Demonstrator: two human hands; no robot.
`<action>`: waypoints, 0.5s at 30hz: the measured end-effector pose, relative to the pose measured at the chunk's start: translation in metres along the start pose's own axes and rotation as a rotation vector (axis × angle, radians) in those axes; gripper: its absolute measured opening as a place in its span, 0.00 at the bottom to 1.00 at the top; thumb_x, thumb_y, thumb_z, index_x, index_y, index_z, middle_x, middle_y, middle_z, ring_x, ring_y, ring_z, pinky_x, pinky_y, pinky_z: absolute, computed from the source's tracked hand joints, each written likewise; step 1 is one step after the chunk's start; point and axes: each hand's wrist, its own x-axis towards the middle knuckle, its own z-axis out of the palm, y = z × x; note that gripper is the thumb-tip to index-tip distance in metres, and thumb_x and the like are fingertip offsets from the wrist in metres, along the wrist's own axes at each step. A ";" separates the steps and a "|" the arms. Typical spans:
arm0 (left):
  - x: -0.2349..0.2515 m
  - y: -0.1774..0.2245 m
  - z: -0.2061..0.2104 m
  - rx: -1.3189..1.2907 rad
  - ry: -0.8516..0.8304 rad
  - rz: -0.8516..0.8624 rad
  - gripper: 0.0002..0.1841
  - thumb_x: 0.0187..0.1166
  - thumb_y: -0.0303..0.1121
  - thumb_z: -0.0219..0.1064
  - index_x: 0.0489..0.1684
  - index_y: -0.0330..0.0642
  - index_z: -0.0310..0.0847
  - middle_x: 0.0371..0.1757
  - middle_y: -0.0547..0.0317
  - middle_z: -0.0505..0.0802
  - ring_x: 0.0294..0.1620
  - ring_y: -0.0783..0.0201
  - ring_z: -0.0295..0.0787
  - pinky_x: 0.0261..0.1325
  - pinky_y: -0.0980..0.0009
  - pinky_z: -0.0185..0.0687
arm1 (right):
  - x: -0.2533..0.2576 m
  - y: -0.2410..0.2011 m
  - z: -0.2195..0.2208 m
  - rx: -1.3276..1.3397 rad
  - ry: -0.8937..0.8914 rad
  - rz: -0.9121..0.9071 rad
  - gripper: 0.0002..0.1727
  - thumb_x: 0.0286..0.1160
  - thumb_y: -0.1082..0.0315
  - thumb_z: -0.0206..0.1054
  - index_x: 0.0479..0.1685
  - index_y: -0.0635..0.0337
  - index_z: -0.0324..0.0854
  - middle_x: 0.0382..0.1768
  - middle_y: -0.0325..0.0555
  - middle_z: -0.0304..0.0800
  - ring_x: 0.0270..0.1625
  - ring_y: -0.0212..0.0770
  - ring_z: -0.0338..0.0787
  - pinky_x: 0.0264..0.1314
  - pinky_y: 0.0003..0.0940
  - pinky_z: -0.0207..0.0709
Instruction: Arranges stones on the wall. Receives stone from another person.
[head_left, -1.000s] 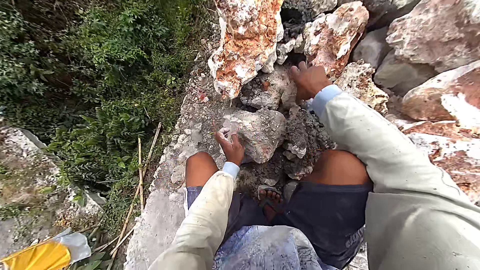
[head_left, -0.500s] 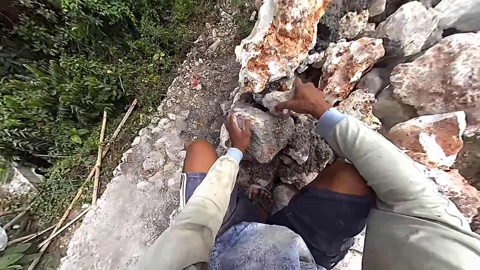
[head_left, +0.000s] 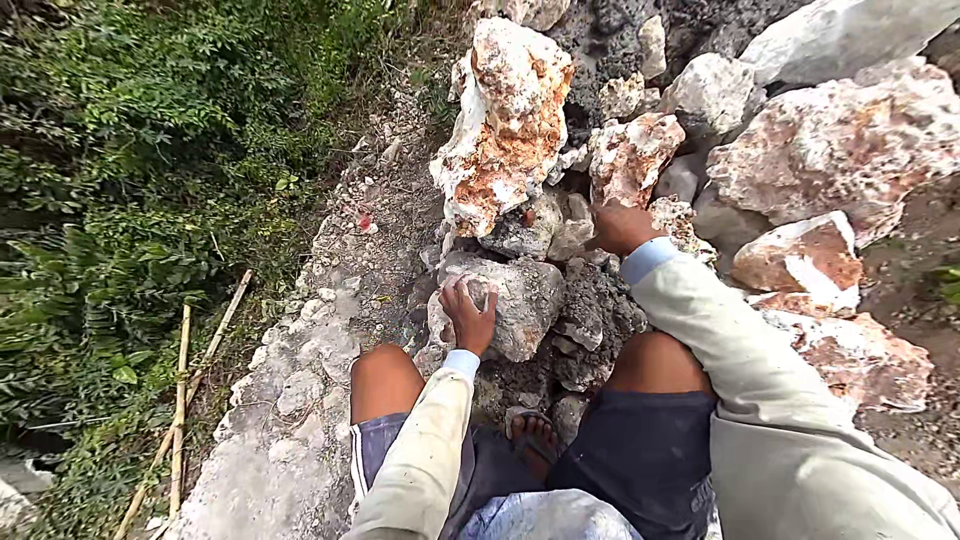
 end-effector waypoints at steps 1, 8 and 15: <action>-0.002 0.001 0.001 -0.001 -0.015 -0.024 0.34 0.79 0.56 0.67 0.76 0.40 0.74 0.80 0.37 0.73 0.82 0.37 0.65 0.82 0.39 0.61 | 0.002 0.002 0.004 -0.002 -0.024 -0.022 0.39 0.59 0.50 0.85 0.72 0.58 0.81 0.68 0.73 0.82 0.66 0.79 0.82 0.58 0.86 0.71; -0.001 0.002 0.015 -0.047 0.035 0.013 0.34 0.80 0.50 0.69 0.76 0.33 0.72 0.81 0.34 0.71 0.83 0.37 0.65 0.84 0.44 0.63 | 0.004 0.011 0.023 -0.035 -0.129 -0.124 0.23 0.74 0.47 0.76 0.60 0.52 0.90 0.52 0.66 0.92 0.57 0.74 0.89 0.55 0.83 0.75; -0.002 0.003 0.018 -0.079 0.053 -0.009 0.34 0.79 0.52 0.70 0.75 0.34 0.74 0.80 0.35 0.74 0.82 0.39 0.67 0.84 0.47 0.65 | 0.006 0.008 0.017 -0.055 -0.102 -0.163 0.29 0.76 0.46 0.73 0.72 0.50 0.84 0.58 0.65 0.92 0.63 0.74 0.87 0.63 0.83 0.71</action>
